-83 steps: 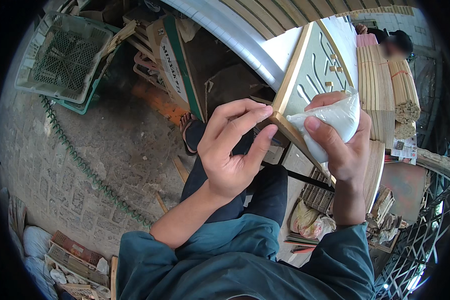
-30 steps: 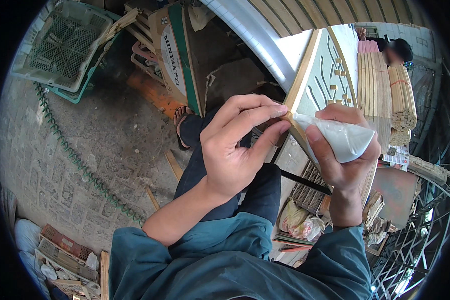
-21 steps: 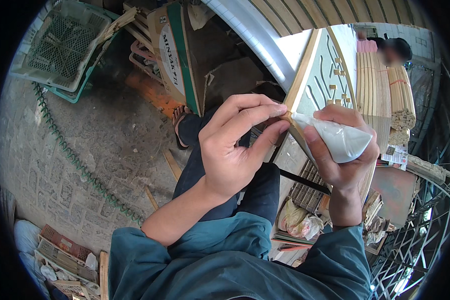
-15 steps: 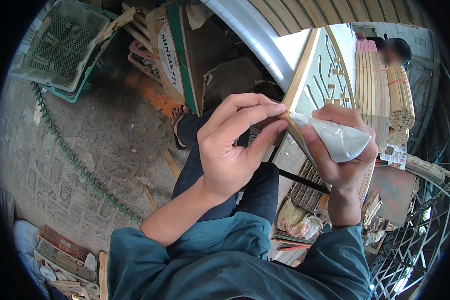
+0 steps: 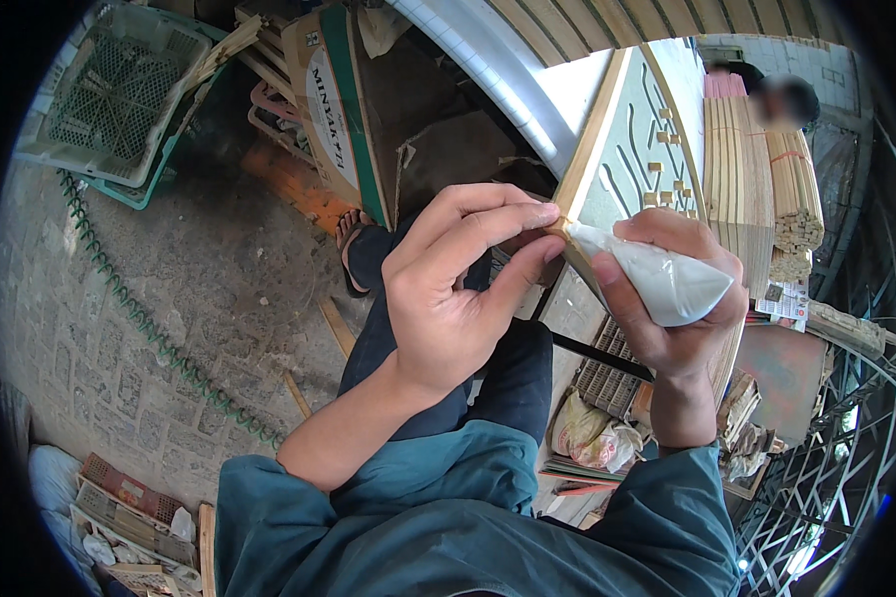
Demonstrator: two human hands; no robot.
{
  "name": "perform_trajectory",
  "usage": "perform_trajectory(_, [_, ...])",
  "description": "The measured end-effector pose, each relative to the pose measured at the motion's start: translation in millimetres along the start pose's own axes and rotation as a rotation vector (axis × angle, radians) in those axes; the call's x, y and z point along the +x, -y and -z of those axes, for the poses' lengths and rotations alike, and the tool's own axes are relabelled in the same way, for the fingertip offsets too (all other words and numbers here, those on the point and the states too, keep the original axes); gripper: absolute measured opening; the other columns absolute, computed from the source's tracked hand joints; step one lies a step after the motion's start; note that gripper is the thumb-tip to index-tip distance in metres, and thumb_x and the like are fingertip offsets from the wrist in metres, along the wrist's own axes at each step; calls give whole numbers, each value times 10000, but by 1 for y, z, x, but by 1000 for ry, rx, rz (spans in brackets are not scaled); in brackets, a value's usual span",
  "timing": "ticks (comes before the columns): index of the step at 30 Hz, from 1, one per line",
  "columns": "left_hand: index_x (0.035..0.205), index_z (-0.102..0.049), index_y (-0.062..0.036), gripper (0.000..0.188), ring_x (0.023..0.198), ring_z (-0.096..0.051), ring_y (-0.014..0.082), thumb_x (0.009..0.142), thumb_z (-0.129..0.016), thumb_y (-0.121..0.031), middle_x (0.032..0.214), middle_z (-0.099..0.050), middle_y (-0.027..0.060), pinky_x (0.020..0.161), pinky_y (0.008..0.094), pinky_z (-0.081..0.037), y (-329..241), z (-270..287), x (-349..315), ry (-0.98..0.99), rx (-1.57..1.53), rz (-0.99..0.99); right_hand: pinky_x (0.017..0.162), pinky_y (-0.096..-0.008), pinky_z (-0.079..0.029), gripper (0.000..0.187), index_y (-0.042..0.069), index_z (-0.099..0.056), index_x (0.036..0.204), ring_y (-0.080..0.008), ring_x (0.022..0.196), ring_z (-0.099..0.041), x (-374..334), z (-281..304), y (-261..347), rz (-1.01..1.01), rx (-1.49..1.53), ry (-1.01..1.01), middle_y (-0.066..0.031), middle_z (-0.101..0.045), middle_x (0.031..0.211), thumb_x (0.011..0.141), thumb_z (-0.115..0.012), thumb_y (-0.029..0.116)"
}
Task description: Applying glue to the edges of a wooden puzzle board for assembly.
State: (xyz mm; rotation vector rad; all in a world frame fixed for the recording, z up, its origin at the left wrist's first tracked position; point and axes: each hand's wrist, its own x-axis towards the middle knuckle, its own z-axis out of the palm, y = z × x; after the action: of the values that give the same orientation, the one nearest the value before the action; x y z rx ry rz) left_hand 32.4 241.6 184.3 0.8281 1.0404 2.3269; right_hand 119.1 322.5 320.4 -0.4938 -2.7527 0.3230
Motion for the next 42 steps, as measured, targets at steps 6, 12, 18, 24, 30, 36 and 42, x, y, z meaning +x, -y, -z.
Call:
perform_trajectory(6, [1003,-622,57,262,887,-607,171,754,-641,138,1032,-558,143,753,234,-512,-2,2,1,1,22,-1,551,-260,-493,245,27,-637,847,-179,619,-645,-2,-1,0,-12,20,-11,-77,-663,782,657,-782,76])
perform_trajectory(12, [1008,-622,53,264,898,-605,164,757,-642,132,1032,-558,138,730,215,-511,-4,1,4,6,35,0,554,-258,-494,249,29,-641,851,-178,622,-647,-2,0,-2,-22,12,-18,-76,-666,788,652,-784,76])
perform_trajectory(18, [964,-652,29,276,840,-618,170,703,-701,108,959,-612,126,735,248,-506,-7,-5,5,-87,-4,42,555,-256,-494,239,22,-640,848,-173,620,-647,-5,0,-1,-61,51,-22,-73,-665,788,659,-779,68])
perform_trajectory(24, [980,-651,24,289,828,-616,149,706,-703,105,967,-611,125,705,226,-503,-2,-6,3,-94,-37,-1,547,-255,-488,226,19,-638,843,-171,606,-640,-6,0,-2,-47,38,-31,-71,-663,784,665,-772,61])
perform_trajectory(30, [976,-658,12,272,772,-608,116,717,-709,78,966,-619,112,586,180,-455,0,-5,2,-97,2,5,544,-250,-485,223,25,-637,841,-168,601,-639,-11,-1,-6,-42,78,-45,-66,-661,776,667,-769,66])
perform_trajectory(36, [968,-665,-1,260,721,-591,80,719,-721,50,951,-625,96,474,160,-362,1,-3,1,-81,83,20,544,-251,-490,212,34,-633,830,-166,605,-643,-14,0,-6,-45,56,-54,-68,-660,773,670,-767,72])
perform_trajectory(42, [966,-669,-7,254,704,-580,59,722,-725,34,951,-626,83,445,158,-314,4,-5,0,-109,49,-6,539,-251,-491,215,35,-630,832,-166,607,-645,-18,1,-7,-26,72,-70,-68,-659,774,671,-767,74])
